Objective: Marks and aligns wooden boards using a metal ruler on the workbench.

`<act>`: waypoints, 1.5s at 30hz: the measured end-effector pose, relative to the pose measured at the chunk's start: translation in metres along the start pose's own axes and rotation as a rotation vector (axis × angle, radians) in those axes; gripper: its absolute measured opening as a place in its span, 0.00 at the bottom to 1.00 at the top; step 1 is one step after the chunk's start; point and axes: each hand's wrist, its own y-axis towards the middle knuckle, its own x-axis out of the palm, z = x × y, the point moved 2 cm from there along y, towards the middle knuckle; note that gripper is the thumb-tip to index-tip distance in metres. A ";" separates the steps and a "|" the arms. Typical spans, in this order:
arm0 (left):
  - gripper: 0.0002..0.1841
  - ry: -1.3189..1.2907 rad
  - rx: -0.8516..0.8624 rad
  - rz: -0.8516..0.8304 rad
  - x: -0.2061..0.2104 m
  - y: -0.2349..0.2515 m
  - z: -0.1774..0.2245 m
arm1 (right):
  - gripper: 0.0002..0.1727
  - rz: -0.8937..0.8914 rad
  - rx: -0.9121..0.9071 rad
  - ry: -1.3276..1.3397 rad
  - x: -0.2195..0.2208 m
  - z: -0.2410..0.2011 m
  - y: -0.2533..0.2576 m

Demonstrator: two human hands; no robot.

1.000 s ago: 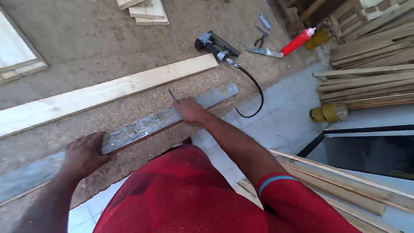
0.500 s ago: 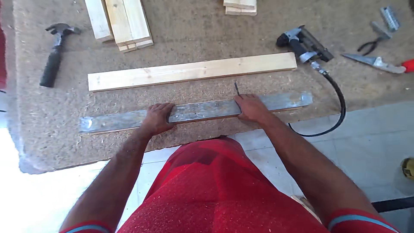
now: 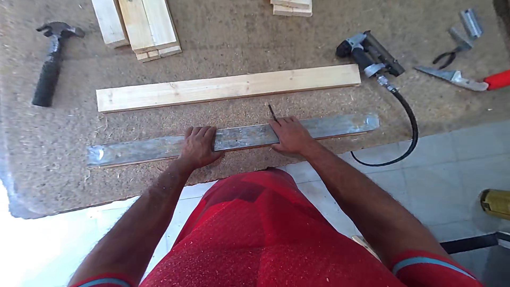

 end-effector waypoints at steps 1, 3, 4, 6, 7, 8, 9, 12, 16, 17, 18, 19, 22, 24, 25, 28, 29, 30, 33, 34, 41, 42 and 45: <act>0.48 -0.010 0.013 0.004 0.000 0.002 0.003 | 0.50 -0.011 -0.021 0.014 0.001 -0.003 0.004; 0.47 -0.032 0.040 0.033 0.002 0.003 0.004 | 0.49 -0.018 -0.048 0.025 0.002 -0.004 0.009; 0.46 -0.040 0.051 0.047 0.002 0.003 0.002 | 0.49 -0.018 -0.055 0.031 0.004 -0.003 0.011; 0.46 -0.054 0.056 0.062 0.004 0.003 0.000 | 0.50 -0.002 -0.070 0.052 0.006 0.001 0.012; 0.47 -0.062 0.050 0.051 0.004 0.003 0.000 | 0.50 0.009 -0.076 0.068 0.006 0.002 0.012; 0.47 -0.064 0.045 0.042 0.004 0.004 -0.001 | 0.51 0.012 -0.078 0.075 0.006 0.002 0.013; 0.47 -0.061 0.045 0.035 0.004 0.004 -0.001 | 0.51 0.012 -0.076 0.076 0.006 0.002 0.013; 0.47 -0.054 0.051 0.043 0.004 0.004 -0.001 | 0.51 0.013 -0.080 0.077 0.007 0.003 0.013; 0.46 -0.059 0.055 0.043 0.004 0.005 0.000 | 0.50 0.005 -0.073 0.075 0.005 0.003 0.012; 0.45 -0.063 0.058 0.044 0.004 0.006 0.001 | 0.50 0.000 -0.071 0.074 0.005 0.003 0.011; 0.46 -0.067 0.058 0.043 0.004 0.006 0.000 | 0.49 -0.004 -0.068 0.075 0.004 0.003 0.012; 0.46 -0.065 0.055 0.042 0.004 0.004 0.000 | 0.49 -0.006 -0.068 0.079 0.004 0.002 0.012; 0.47 -0.068 0.068 0.044 -0.001 0.001 0.001 | 0.48 0.024 -0.065 0.117 0.004 -0.002 0.011; 0.48 -0.080 0.069 0.044 0.000 0.003 0.004 | 0.47 0.040 -0.047 0.113 0.004 0.000 0.008; 0.49 -0.075 0.062 0.040 0.003 0.003 0.003 | 0.47 0.056 -0.042 0.099 0.005 0.000 0.007; 0.54 -0.058 0.047 0.037 0.008 0.004 0.000 | 0.52 0.117 -0.018 0.068 0.003 -0.004 0.001; 0.57 -0.061 0.036 0.014 0.005 0.004 0.002 | 0.57 0.136 0.010 0.087 -0.001 -0.007 -0.005; 0.62 -0.064 0.029 -0.004 0.001 0.004 0.006 | 0.57 0.172 0.044 0.129 -0.007 -0.009 -0.015; 0.56 -0.082 0.171 0.048 -0.011 0.020 0.034 | 0.27 0.530 0.231 0.407 -0.018 -0.005 -0.069; 0.50 -0.087 0.246 0.058 -0.014 0.030 0.051 | 0.18 0.689 0.331 0.523 -0.014 0.001 -0.091; 0.25 -0.033 0.764 -0.035 0.002 0.117 0.162 | 0.34 1.104 1.176 0.848 0.032 0.107 -0.198; 0.24 -0.047 0.801 -0.044 0.007 0.122 0.166 | 0.29 1.132 1.227 0.839 0.034 0.120 -0.204; 0.24 -0.094 0.835 0.004 0.019 0.129 0.165 | 0.16 1.181 1.269 0.973 0.041 0.147 -0.205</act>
